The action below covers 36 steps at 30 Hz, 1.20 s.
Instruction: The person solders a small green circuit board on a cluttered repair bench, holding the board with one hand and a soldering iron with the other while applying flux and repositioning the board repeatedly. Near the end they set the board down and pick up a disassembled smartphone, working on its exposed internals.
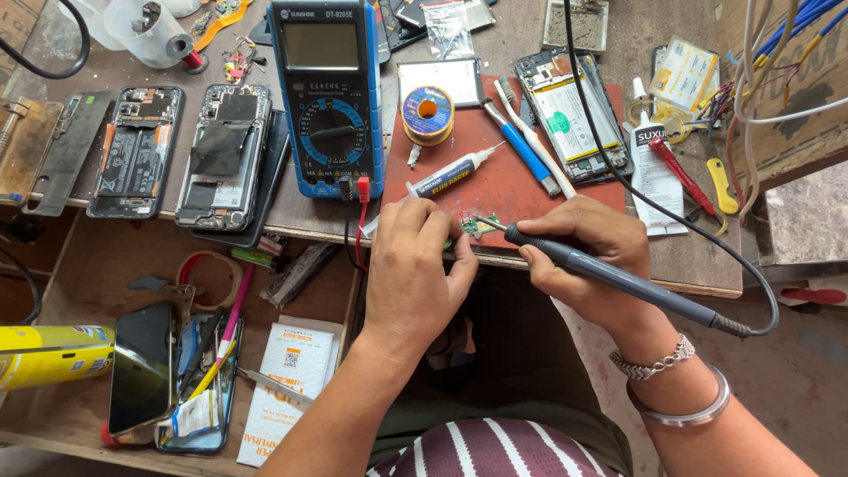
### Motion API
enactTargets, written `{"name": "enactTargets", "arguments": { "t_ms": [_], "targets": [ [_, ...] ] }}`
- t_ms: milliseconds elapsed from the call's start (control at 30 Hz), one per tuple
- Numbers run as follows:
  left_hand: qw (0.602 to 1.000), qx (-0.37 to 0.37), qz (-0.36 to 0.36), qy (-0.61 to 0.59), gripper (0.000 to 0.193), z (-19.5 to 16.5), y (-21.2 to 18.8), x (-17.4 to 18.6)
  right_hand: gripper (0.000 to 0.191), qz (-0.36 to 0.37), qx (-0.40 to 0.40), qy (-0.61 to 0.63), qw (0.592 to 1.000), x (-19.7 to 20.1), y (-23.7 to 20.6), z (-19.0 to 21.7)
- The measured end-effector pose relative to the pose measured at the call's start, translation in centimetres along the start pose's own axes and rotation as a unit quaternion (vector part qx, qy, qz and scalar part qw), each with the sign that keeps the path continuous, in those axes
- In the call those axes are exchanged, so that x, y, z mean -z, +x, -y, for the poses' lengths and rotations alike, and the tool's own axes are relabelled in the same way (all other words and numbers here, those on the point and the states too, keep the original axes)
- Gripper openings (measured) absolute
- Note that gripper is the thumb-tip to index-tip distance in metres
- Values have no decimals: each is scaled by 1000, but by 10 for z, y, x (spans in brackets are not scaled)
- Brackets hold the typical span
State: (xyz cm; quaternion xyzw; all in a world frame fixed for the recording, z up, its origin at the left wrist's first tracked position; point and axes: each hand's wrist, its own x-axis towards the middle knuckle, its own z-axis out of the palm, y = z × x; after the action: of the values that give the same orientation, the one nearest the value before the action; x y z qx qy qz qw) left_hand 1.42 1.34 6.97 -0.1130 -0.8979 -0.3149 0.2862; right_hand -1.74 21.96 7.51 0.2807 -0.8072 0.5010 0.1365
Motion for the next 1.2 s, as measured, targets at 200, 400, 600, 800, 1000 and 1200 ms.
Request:
{"name": "enactTargets", "arguments": {
  "t_ms": [200, 400, 600, 800, 1000, 1200],
  "targets": [
    [1000, 10, 8, 15, 13, -1, 2, -1, 24, 13, 6, 1, 1000, 1, 2, 2],
    [999, 14, 13, 31, 12, -3, 4, -1, 25, 25, 12, 1, 1000, 1, 4, 2],
    [999, 23, 13, 28, 13, -6, 3, -2, 25, 27, 18, -16, 999, 2, 3, 1],
    [1000, 12, 4, -2, 16, -5, 1, 1, 22, 12, -12, 36, 999, 3, -1, -5],
    [999, 11, -3, -45, 20, -4, -3, 10, 20, -6, -12, 74, 997, 3, -6, -10],
    [998, 2, -9, -66, 20, -4, -16, 23, 19, -12, -41, 83, 996, 1, -13, -6]
  ]
}}
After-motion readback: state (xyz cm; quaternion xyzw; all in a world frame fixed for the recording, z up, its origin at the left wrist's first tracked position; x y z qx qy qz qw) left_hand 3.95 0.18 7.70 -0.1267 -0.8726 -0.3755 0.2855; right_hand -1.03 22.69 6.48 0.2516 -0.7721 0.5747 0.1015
